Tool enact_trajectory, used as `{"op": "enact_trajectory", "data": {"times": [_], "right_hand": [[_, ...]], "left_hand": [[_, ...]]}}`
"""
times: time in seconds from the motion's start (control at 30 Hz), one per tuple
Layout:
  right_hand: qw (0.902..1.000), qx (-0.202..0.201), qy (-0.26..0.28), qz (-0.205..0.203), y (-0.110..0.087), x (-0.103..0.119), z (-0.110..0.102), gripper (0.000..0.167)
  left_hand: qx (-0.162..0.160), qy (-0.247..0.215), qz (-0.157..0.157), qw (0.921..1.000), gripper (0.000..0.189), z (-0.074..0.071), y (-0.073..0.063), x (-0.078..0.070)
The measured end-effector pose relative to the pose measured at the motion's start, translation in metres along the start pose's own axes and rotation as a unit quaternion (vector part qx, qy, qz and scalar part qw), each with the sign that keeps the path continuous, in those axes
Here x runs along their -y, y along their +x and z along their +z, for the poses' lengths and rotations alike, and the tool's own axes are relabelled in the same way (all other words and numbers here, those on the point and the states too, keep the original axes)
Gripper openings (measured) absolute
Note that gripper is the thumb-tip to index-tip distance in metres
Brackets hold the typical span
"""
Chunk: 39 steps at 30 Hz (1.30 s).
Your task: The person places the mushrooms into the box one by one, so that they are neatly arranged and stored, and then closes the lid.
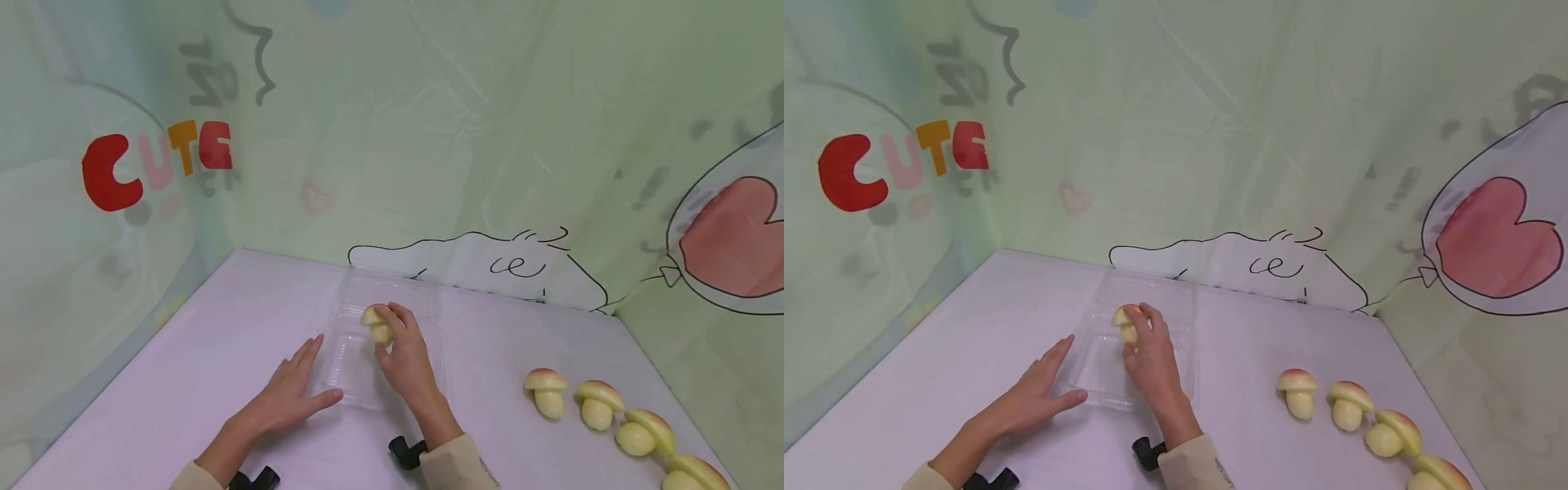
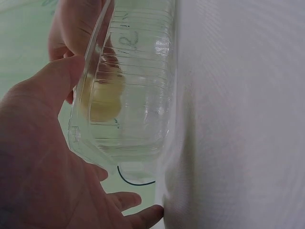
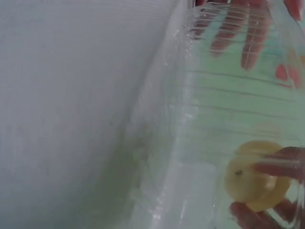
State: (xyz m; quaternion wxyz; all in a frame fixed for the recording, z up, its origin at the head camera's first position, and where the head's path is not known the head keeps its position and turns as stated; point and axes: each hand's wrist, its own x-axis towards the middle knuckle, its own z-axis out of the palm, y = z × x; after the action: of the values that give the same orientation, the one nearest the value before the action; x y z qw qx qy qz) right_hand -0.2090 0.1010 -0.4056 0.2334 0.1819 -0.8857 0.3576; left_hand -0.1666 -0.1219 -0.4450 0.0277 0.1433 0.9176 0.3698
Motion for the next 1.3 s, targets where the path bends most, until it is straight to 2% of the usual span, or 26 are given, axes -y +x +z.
{"op": "enact_trajectory", "data": {"times": [0.2, 0.43, 0.8, 1.03, 1.3], "right_hand": [[0.9996, 0.024, -0.013, -0.009, 0.002, 0.002, 0.009, 0.058], [0.9981, 0.058, -0.018, -0.001, 0.004, 0.008, 0.015, 0.057], [0.9942, 0.102, -0.035, -0.003, 0.005, 0.011, 0.022, 0.057], [0.9876, 0.147, -0.036, 0.042, 0.004, 0.013, 0.027, 0.055], [0.9829, 0.165, -0.053, 0.061, 0.005, 0.017, 0.031, 0.056]], "left_hand": [[0.003, 0.001, -0.007, 1.0, 0.103, 0.0, 0.002, 0.0], [0.004, -0.001, -0.013, 0.9999, 0.103, 0.0, 0.003, -0.001], [0.006, -0.002, -0.011, 0.9999, 0.103, 0.0, 0.002, 0.0], [0.005, 0.002, -0.008, 1.0, 0.103, 0.001, 0.001, 0.001], [0.003, 0.007, -0.008, 0.9999, 0.103, 0.002, 0.001, 0.001]]}}
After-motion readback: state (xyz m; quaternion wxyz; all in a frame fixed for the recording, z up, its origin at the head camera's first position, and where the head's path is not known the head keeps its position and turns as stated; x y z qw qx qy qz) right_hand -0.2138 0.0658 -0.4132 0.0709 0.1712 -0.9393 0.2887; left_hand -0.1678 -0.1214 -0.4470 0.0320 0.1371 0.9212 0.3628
